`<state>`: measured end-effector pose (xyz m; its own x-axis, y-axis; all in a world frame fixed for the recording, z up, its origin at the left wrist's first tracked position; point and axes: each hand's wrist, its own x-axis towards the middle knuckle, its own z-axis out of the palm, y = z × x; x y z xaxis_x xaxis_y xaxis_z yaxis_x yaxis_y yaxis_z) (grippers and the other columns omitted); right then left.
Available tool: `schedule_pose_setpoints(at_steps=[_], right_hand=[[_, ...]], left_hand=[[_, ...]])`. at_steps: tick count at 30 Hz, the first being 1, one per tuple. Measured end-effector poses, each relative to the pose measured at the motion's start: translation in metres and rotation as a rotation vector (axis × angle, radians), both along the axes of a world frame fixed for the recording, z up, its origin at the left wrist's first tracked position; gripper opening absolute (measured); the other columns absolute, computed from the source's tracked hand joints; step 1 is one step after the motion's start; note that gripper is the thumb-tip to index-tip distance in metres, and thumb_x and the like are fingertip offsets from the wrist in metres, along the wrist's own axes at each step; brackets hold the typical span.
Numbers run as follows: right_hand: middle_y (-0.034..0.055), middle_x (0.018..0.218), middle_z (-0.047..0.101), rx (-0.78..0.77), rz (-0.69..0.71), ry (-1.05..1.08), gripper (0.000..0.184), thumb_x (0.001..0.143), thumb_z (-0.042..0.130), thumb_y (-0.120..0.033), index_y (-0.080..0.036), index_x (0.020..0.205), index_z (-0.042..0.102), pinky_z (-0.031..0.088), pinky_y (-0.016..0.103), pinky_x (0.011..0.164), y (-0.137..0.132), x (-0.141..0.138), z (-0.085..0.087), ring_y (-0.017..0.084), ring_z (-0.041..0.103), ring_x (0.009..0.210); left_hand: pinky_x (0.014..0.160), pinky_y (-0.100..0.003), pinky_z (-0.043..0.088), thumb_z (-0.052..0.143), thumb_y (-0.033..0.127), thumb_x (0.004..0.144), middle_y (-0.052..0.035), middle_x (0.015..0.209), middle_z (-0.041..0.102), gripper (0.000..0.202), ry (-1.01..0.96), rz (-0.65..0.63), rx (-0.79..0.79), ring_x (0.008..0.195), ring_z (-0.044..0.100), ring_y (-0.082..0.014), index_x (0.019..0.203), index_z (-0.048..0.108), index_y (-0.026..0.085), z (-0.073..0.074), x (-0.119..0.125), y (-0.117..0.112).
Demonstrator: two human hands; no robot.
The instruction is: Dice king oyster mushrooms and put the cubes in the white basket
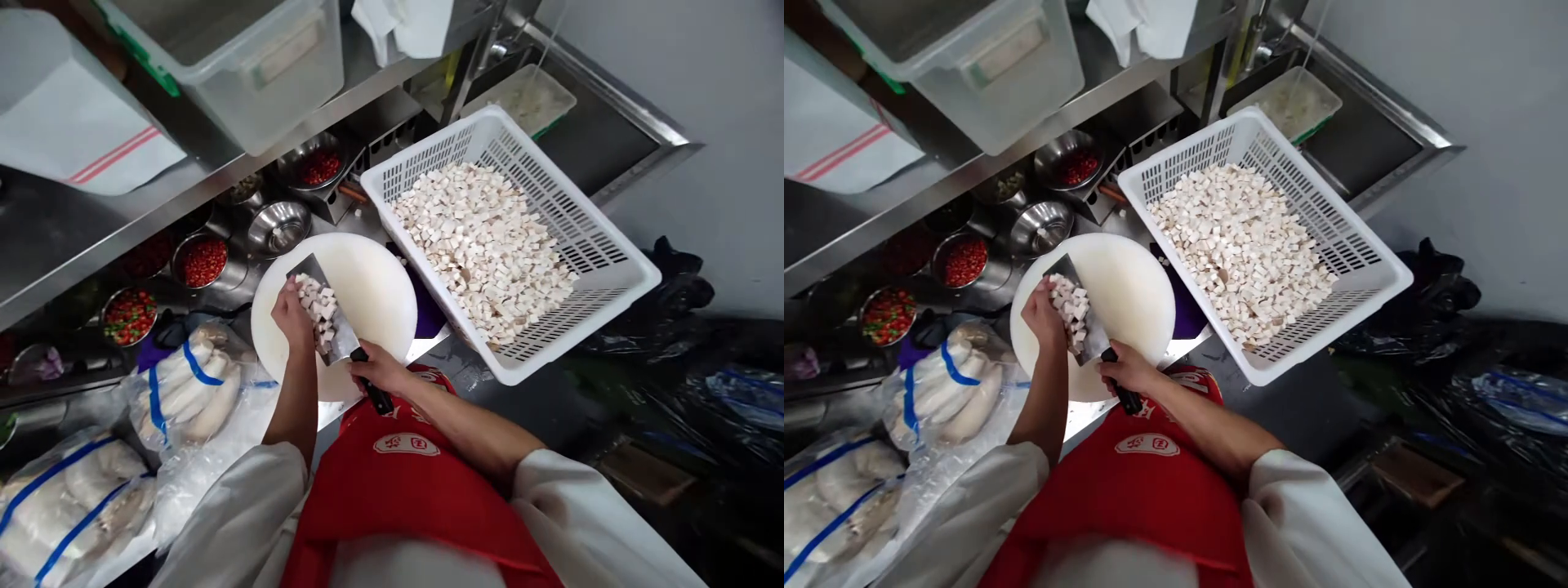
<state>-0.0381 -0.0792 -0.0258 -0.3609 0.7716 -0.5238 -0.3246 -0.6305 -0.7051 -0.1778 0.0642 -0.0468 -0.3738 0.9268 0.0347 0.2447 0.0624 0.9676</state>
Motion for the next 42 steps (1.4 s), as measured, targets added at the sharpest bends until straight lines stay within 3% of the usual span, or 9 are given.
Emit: schedule_pose_setpoints(at_steps=[5,9,13,16,20,24,30,34,42], right_hand=[[-0.0101,0.056,0.055,0.116,-0.235,-0.035,0.031,0.072,0.067,-0.027,-0.025,0.088,0.040,0.047,0.025,0.040,0.009,0.076,0.052,0.012,0.052,0.043],[-0.0089,0.057,0.056,0.156,-0.459,-0.154,0.030,0.069,0.064,-0.023,-0.025,0.089,0.042,0.048,0.027,0.041,0.019,0.148,0.076,0.013,0.053,0.043],[-0.0079,0.056,0.056,0.107,-0.603,-0.233,0.033,0.063,0.065,-0.020,-0.025,0.088,0.043,0.047,0.027,0.040,0.024,0.215,0.081,0.014,0.053,0.043],[-0.0082,0.056,0.054,0.081,-0.661,-0.239,0.034,0.061,0.065,-0.018,-0.025,0.088,0.045,0.044,0.025,0.039,0.013,0.254,0.084,0.013,0.051,0.042],[-0.0075,0.058,0.055,0.075,-0.697,-0.289,0.035,0.062,0.069,-0.019,-0.024,0.089,0.048,0.044,0.025,0.040,-0.025,0.294,0.092,0.013,0.053,0.043],[-0.0065,0.059,0.058,0.064,-0.751,-0.384,0.036,0.062,0.073,-0.021,-0.024,0.088,0.049,0.044,0.026,0.039,-0.068,0.322,0.096,0.013,0.053,0.042],[-0.0045,0.058,0.058,-0.055,-0.825,-0.387,0.033,0.061,0.077,-0.021,-0.024,0.083,0.052,0.045,0.028,0.039,-0.094,0.327,0.081,0.015,0.052,0.044],[-0.0033,0.062,0.060,-0.072,-0.816,-0.358,0.030,0.062,0.077,-0.021,-0.023,0.081,0.054,0.045,0.027,0.039,-0.100,0.317,0.073,0.014,0.052,0.046],[-0.0030,0.067,0.061,-0.052,-0.781,-0.311,0.029,0.064,0.077,-0.021,-0.023,0.083,0.056,0.045,0.028,0.039,-0.110,0.302,0.069,0.014,0.053,0.046]], left_hand=[[0.104,-0.032,0.048,0.057,0.042,0.090,-0.0041,0.108,0.073,0.031,0.023,-0.297,0.116,0.109,0.066,-0.0188,0.103,0.072,0.018,0.048,0.113,0.064],[0.109,-0.036,0.043,0.058,0.060,0.087,-0.0068,0.120,0.068,0.044,0.185,-0.749,0.308,0.120,0.059,-0.0223,0.103,0.071,0.021,0.075,0.220,0.089],[0.121,-0.047,0.023,0.049,0.074,0.085,-0.0031,0.149,0.047,0.059,0.411,-1.145,0.483,0.144,0.034,-0.0270,0.123,0.063,0.031,0.063,0.310,0.071],[0.123,-0.050,0.013,0.047,0.071,0.088,-0.0016,0.152,0.043,0.057,0.500,-1.167,0.401,0.148,0.026,-0.0282,0.129,0.059,0.033,0.031,0.348,0.070],[0.121,-0.053,0.014,0.059,0.058,0.088,-0.0099,0.147,0.048,0.050,0.576,-0.970,0.050,0.145,0.031,-0.0329,0.124,0.064,0.023,0.000,0.344,0.111],[0.109,-0.053,0.034,0.054,0.053,0.091,-0.0216,0.129,0.060,0.046,0.676,-0.891,-0.335,0.128,0.051,-0.0381,0.107,0.069,0.012,0.002,0.312,0.140],[0.086,-0.035,0.050,0.085,0.045,0.062,-0.0120,0.104,0.069,0.046,0.506,-1.013,-0.337,0.096,0.066,-0.0296,0.094,0.070,0.015,0.009,0.299,0.102],[0.068,-0.032,0.052,0.081,0.024,0.067,-0.0105,0.098,0.068,0.036,0.291,-1.036,-0.521,0.071,0.067,-0.0206,0.100,0.070,0.015,0.013,0.300,0.085],[0.068,-0.024,0.054,0.069,0.005,0.068,-0.0050,0.093,0.067,0.034,-0.093,-1.038,-0.546,0.080,0.068,-0.0157,0.099,0.069,0.019,0.027,0.280,0.075]])
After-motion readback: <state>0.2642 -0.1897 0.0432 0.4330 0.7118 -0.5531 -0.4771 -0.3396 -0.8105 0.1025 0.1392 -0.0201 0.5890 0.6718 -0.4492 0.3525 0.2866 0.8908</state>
